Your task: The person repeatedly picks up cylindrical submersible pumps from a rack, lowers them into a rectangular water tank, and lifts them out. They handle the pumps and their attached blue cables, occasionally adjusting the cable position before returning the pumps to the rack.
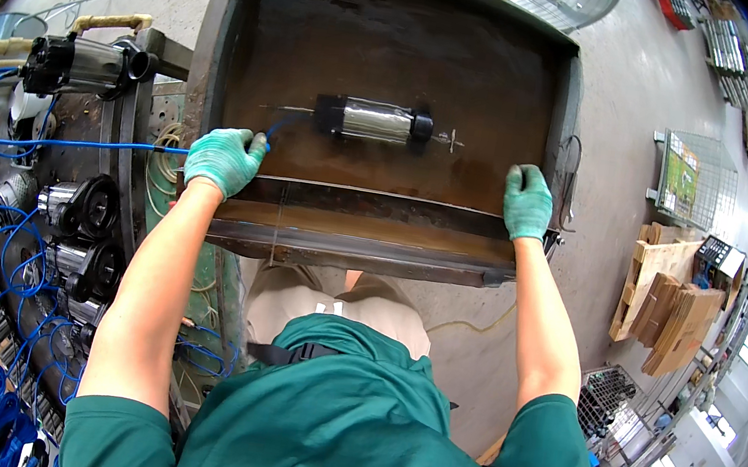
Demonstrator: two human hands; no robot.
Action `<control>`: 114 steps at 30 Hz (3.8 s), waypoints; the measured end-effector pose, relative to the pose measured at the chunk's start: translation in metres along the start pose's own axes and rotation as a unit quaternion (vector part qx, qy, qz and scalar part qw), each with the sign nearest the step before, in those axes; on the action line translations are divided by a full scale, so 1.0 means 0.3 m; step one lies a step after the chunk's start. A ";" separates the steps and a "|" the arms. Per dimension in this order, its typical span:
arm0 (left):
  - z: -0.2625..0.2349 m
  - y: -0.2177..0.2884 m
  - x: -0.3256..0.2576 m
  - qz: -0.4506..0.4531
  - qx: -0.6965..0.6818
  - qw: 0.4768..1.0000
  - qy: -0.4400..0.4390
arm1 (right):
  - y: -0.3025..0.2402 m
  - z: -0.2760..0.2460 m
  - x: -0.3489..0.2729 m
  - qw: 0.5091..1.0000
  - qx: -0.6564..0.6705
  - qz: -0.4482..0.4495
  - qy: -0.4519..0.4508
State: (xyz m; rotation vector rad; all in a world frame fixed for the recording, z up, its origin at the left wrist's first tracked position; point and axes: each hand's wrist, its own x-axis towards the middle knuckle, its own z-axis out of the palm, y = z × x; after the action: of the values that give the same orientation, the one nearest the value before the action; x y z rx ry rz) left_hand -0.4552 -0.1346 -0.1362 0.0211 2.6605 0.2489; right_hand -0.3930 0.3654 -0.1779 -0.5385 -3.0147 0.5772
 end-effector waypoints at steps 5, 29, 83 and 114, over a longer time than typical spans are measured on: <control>0.001 0.009 0.001 -0.008 0.010 1.000 0.002 | -0.046 -0.034 0.020 0.990 -0.086 0.068 -0.087; 0.016 0.005 0.003 0.001 0.015 1.000 0.022 | -0.076 -0.057 0.039 0.973 -0.111 0.105 -0.172; 0.032 -0.005 0.009 0.009 0.032 0.999 0.026 | -0.053 -0.046 0.038 0.983 -0.083 0.074 -0.147; 0.028 -0.001 0.009 0.002 0.035 0.999 0.024 | -0.059 -0.052 0.040 0.982 -0.082 0.075 -0.154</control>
State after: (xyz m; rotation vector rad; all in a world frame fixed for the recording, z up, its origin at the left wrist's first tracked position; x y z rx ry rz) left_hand -0.4540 -0.1333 -0.1448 0.0430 2.7160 0.1596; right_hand -0.4087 0.3597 -0.1574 -0.7562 -3.3585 0.4583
